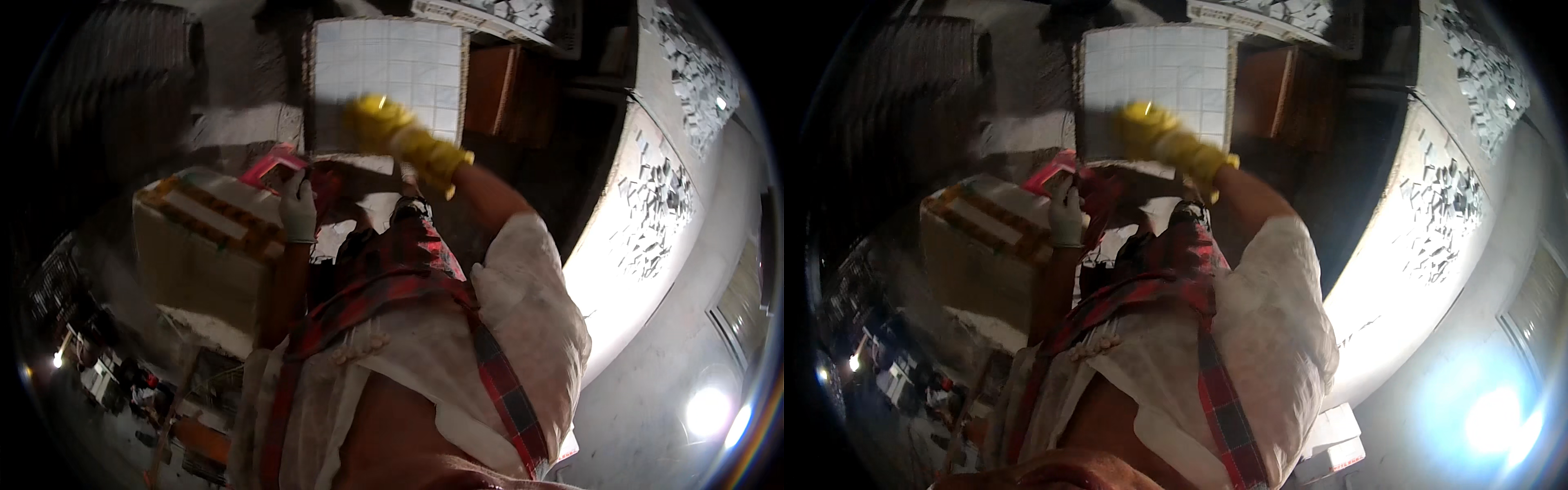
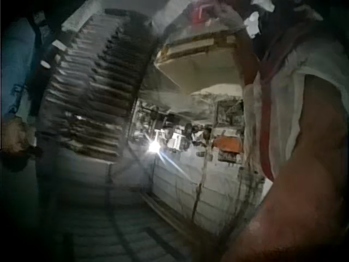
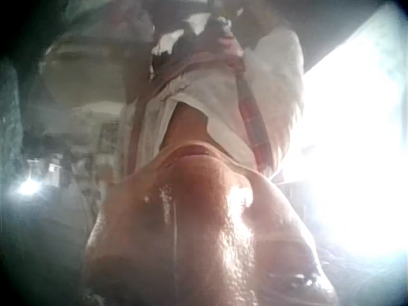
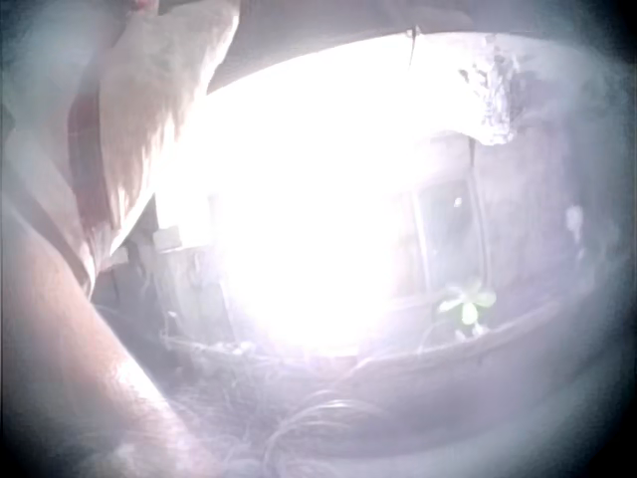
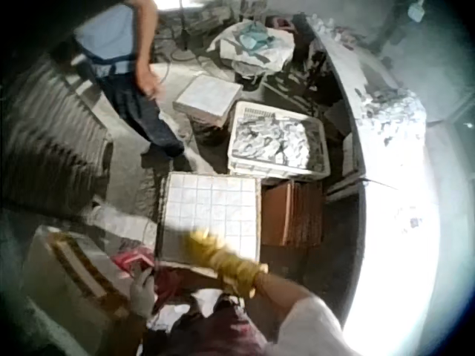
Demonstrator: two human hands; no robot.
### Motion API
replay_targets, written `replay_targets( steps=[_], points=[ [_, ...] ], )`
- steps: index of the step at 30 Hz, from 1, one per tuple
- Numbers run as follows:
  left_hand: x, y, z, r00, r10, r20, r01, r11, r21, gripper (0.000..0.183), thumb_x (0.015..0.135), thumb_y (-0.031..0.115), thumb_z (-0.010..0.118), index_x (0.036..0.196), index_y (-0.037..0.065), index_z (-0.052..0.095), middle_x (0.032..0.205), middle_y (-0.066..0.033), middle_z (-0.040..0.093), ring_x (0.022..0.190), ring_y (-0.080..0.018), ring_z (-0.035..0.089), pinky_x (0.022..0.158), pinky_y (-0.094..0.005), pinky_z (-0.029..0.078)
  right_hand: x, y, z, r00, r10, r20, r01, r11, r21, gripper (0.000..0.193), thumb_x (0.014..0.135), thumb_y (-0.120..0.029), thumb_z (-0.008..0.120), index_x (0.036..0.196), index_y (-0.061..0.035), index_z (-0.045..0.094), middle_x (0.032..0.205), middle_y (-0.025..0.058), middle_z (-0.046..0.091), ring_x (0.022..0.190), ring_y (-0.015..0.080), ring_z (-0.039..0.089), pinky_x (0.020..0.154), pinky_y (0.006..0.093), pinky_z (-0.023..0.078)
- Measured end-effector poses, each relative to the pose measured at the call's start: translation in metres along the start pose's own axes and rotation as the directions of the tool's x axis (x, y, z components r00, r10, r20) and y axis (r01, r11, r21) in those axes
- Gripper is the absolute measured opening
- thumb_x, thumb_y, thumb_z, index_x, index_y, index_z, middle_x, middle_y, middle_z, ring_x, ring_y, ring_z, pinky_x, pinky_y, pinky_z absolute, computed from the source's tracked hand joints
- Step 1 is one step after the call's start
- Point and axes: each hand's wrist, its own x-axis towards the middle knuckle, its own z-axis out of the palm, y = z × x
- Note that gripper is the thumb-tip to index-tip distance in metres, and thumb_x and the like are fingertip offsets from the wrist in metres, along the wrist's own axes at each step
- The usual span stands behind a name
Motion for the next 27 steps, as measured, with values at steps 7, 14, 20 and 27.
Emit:
replay_targets(
  steps=[7, 14, 20, 27],
  points=[
    [-0.065, 0.018, -0.021, 0.989, 0.002, -0.146, -0.03, 0.982, -0.188, 0.027, 0.095, 0.009, 0.052, 0.117, -0.003, 0.061, 0.092, -0.0079, 0.061, 0.067, -0.0115, 0.056, 0.065, -0.0275, 0.048, 0.148, 0.049, -0.134, 0.865, 0.408, -0.293, -0.36, 0.91, 0.205, 0.041, 0.085, -0.028, 0.06, 0.119, -0.0049, 0.055, 0.11, 0.0182, 0.059, 0.109, 0.0312, 0.056, 0.095, 0.043, 0.045],
    [-0.066, 0.019, -0.014, 0.998, -0.017, -0.063, 0.014, 0.999, -0.052, 0.029, 0.095, 0.009, 0.052, 0.122, -0.001, 0.059, 0.074, -0.004, 0.059, 0.064, -0.01, 0.053, 0.06, -0.0263, 0.045, 0.094, -0.076, -0.124, 0.953, 0.003, -0.303, 0.126, 0.905, 0.405, 0.045, 0.09, -0.032, 0.055, 0.121, -0.0003, 0.054, 0.123, 0.0189, 0.056, 0.114, 0.0343, 0.053, 0.1, 0.0438, 0.041],
    [-0.057, 0.06, -0.001, 0.98, -0.145, -0.135, 0.083, 0.921, -0.381, 0.029, 0.093, 0.007, 0.052, 0.118, 0.003, 0.063, 0.068, -0.0006, 0.054, 0.06, -0.0062, 0.045, 0.055, -0.0237, 0.039, 0.004, 0.043, -0.152, 0.99, 0.142, 0.016, -0.134, 0.885, 0.446, 0.042, 0.087, -0.034, 0.06, 0.118, -0.0056, 0.057, 0.126, 0.0158, 0.056, 0.118, 0.034, 0.052, 0.099, 0.0426, 0.044],
    [-0.084, 0.052, -0.074, 0.928, 0.029, -0.372, -0.02, 0.999, 0.027, 0.027, 0.096, 0.015, 0.05, 0.116, 0.004, 0.064, 0.082, 0.0021, 0.056, 0.063, -0.0039, 0.041, 0.056, -0.0207, 0.034, 0.079, 0.123, -0.182, 0.908, 0.278, -0.313, -0.267, 0.961, 0.078, 0.045, 0.091, -0.03, 0.052, 0.122, 0.0016, 0.053, 0.124, 0.0211, 0.056, 0.12, 0.0354, 0.051, 0.102, 0.045, 0.038]
  ],
)
